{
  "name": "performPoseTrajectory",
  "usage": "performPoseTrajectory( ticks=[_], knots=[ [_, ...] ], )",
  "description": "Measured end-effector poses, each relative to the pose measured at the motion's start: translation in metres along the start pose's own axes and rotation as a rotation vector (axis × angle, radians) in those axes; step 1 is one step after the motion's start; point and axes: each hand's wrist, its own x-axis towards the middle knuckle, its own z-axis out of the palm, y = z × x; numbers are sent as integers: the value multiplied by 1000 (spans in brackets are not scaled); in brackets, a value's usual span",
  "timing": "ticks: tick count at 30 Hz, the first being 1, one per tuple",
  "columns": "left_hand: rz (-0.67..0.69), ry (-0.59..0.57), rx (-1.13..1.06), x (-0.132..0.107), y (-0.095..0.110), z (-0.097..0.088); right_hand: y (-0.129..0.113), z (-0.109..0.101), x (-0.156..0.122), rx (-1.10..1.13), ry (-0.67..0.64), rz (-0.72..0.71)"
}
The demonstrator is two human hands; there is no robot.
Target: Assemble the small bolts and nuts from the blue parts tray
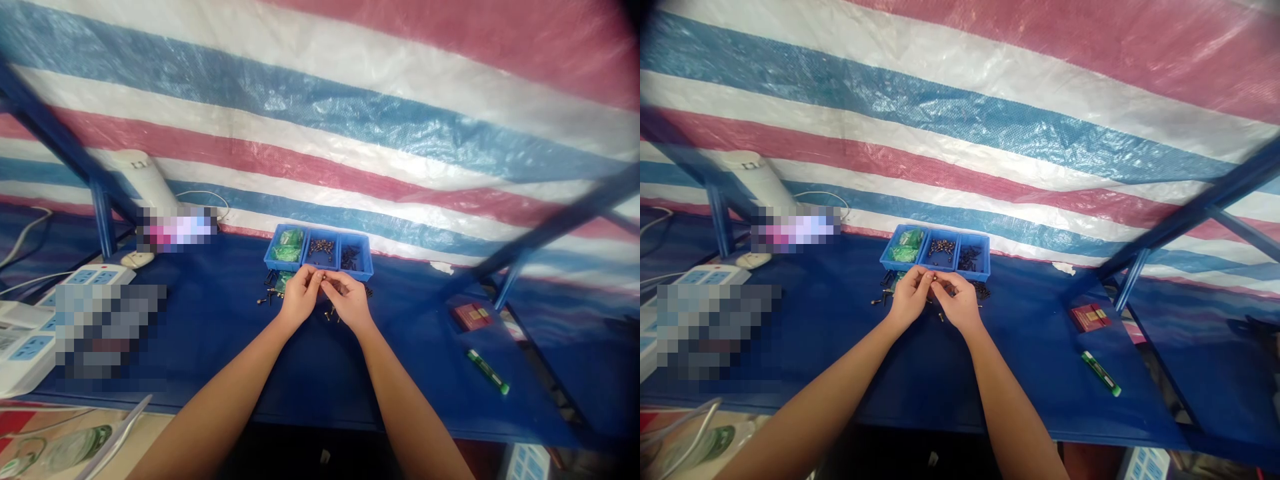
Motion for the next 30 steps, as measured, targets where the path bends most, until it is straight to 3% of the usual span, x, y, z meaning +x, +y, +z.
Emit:
performPoseTrajectory(
  ticks=[6,12,20,30],
  knots=[
    [24,9,75,2,0,-4,-4,3,-2,-34,-8,8],
    [20,-61,-40,0,2,0,0,0,2,30,72,30],
    [23,-16,76,1,2,-2,-6,2,-2,4,-8,24],
    [13,-46,-23,-1,4,-1,3,-1,2,24,58,37]
  ],
)
